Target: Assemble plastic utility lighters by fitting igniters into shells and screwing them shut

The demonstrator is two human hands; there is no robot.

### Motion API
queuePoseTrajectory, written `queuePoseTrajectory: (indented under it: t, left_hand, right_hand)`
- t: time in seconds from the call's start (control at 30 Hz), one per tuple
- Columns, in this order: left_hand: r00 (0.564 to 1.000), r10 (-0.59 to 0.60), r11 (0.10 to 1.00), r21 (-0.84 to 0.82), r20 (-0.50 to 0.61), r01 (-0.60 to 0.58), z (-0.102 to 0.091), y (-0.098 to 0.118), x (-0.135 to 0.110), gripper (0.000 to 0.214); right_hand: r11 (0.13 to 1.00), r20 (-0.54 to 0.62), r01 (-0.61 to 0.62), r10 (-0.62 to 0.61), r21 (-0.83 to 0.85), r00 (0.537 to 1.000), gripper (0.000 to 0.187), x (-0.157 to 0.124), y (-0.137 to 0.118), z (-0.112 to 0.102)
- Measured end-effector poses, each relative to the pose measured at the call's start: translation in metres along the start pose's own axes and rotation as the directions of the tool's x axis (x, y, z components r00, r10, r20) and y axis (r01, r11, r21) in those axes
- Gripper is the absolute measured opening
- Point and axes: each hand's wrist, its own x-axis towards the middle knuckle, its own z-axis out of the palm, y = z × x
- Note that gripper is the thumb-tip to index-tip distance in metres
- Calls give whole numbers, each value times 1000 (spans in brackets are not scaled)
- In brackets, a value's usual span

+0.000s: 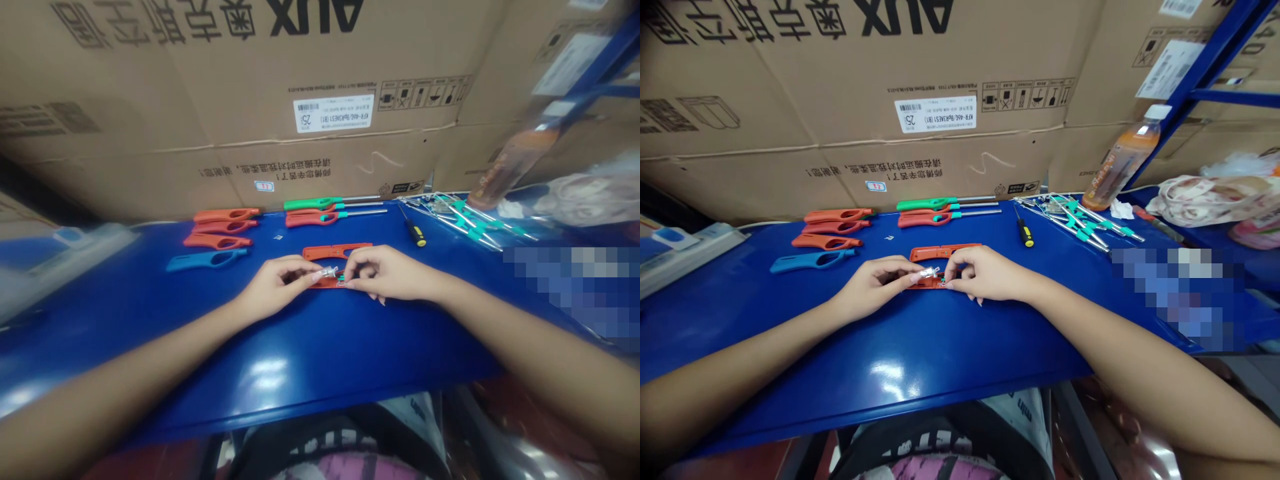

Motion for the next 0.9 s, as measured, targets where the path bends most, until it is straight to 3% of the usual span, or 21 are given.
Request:
queuePoseTrajectory:
  t: [0.23,0.43,0.9]
  left_hand:
    - [999,-19,999,-38,49,21,-3,-2,0,28]
    - [998,-16,996,-84,53,21,-3,-4,-1,27]
    - [996,7,996,-92,83,1,-4,-4,-1,27]
  right_hand:
    - [979,37,-53,46,196,998,24,4,0,2]
    - [983,12,-77,76,168,997,34,4,-5,2]
    - [989,21,-91,89,120,996,28,4,-7,2]
